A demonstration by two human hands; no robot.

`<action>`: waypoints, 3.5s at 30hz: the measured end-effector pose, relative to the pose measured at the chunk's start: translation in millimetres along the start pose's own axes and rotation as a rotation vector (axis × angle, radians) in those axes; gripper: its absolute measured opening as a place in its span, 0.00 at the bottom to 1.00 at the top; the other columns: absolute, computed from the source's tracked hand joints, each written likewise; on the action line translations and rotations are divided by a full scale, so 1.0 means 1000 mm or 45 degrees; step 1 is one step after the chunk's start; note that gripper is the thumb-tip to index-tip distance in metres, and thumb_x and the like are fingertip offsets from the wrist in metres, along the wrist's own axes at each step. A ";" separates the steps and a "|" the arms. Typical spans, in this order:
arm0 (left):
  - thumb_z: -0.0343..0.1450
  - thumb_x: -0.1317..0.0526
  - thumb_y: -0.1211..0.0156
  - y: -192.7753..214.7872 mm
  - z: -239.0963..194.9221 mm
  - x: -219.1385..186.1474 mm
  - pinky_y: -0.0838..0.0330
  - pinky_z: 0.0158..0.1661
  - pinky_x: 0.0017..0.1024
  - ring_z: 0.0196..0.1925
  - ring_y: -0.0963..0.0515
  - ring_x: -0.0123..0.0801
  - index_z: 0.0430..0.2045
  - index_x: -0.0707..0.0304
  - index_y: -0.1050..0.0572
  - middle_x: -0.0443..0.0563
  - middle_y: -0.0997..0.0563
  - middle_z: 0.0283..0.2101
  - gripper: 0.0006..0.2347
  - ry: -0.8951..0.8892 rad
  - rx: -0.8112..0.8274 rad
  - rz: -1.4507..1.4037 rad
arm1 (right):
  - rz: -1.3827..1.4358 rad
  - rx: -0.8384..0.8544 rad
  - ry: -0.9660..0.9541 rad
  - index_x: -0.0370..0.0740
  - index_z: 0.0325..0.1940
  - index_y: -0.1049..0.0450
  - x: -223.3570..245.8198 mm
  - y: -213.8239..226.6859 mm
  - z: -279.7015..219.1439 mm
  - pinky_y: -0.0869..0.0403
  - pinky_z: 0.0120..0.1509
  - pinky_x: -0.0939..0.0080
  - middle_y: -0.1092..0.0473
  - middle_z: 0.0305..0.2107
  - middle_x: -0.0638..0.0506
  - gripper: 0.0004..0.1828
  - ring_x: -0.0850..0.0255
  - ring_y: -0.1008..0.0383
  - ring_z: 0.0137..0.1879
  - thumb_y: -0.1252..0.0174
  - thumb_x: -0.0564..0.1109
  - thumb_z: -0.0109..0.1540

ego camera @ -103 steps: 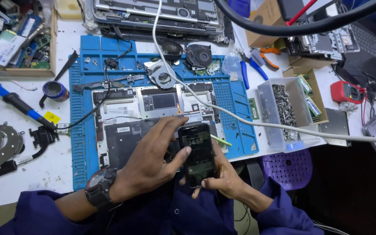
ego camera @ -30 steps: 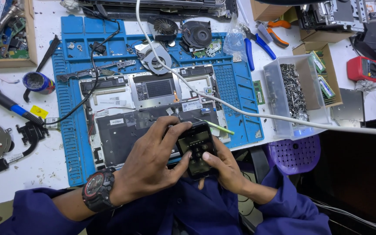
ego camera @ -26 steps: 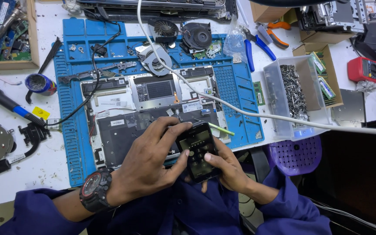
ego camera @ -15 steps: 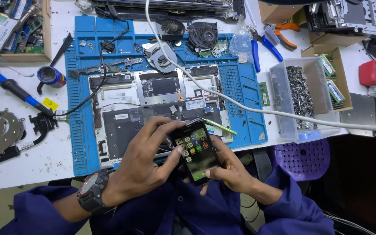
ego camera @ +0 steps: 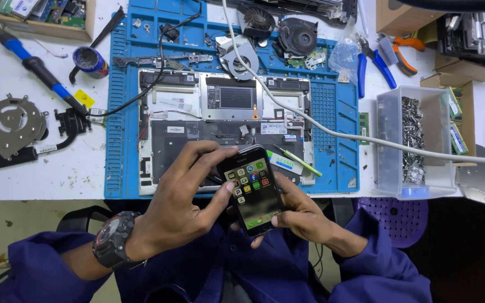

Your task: The person cleans a small circular electronic component with a brush and a green tool, then uses a screwdriver to adjust it. They briefly use a smartphone to take a picture of the component before using a soldering iron to work on the component's wires.

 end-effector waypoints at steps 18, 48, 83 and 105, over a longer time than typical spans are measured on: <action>0.74 0.60 0.44 0.018 -0.007 -0.005 0.27 0.57 0.40 0.56 0.21 0.46 0.58 0.65 0.30 0.57 0.21 0.55 0.18 -0.118 -0.078 -0.028 | 0.054 -0.068 -0.001 0.33 0.81 0.68 0.035 -0.001 -0.002 0.19 0.27 0.53 0.30 0.45 0.13 0.48 0.29 0.20 0.39 0.45 0.39 0.66; 0.69 0.54 0.43 0.023 -0.010 -0.029 0.21 0.43 0.35 0.42 0.17 0.45 0.47 0.71 0.26 0.59 0.18 0.42 0.19 -0.223 -0.168 0.109 | -0.009 0.123 -0.180 0.42 0.80 0.66 0.033 -0.023 -0.007 0.16 0.38 0.48 0.32 0.52 0.19 0.42 0.36 0.21 0.42 0.48 0.33 0.70; 0.71 0.60 0.41 0.020 -0.012 -0.080 0.27 0.33 0.37 0.33 0.22 0.44 0.44 0.67 0.22 0.55 0.19 0.34 0.12 -0.270 -0.217 0.607 | 0.040 0.003 -0.215 0.36 0.80 0.64 0.028 -0.040 -0.027 0.19 0.29 0.57 0.31 0.47 0.17 0.39 0.32 0.20 0.43 0.56 0.35 0.68; 0.74 0.57 0.45 0.023 -0.009 -0.083 0.28 0.33 0.35 0.33 0.20 0.43 0.42 0.71 0.21 0.56 0.16 0.37 0.13 -0.329 -0.209 0.542 | -0.079 0.137 -0.132 0.29 0.76 0.60 0.039 -0.051 -0.021 0.17 0.34 0.56 0.32 0.52 0.20 0.38 0.37 0.19 0.47 0.48 0.34 0.67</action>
Point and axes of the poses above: each hand's wrist, its own z-axis towards the middle knuckle, its own y-axis out of the back of the hand, x = y × z, the point moved 4 cm from there along z, towards the middle knuckle
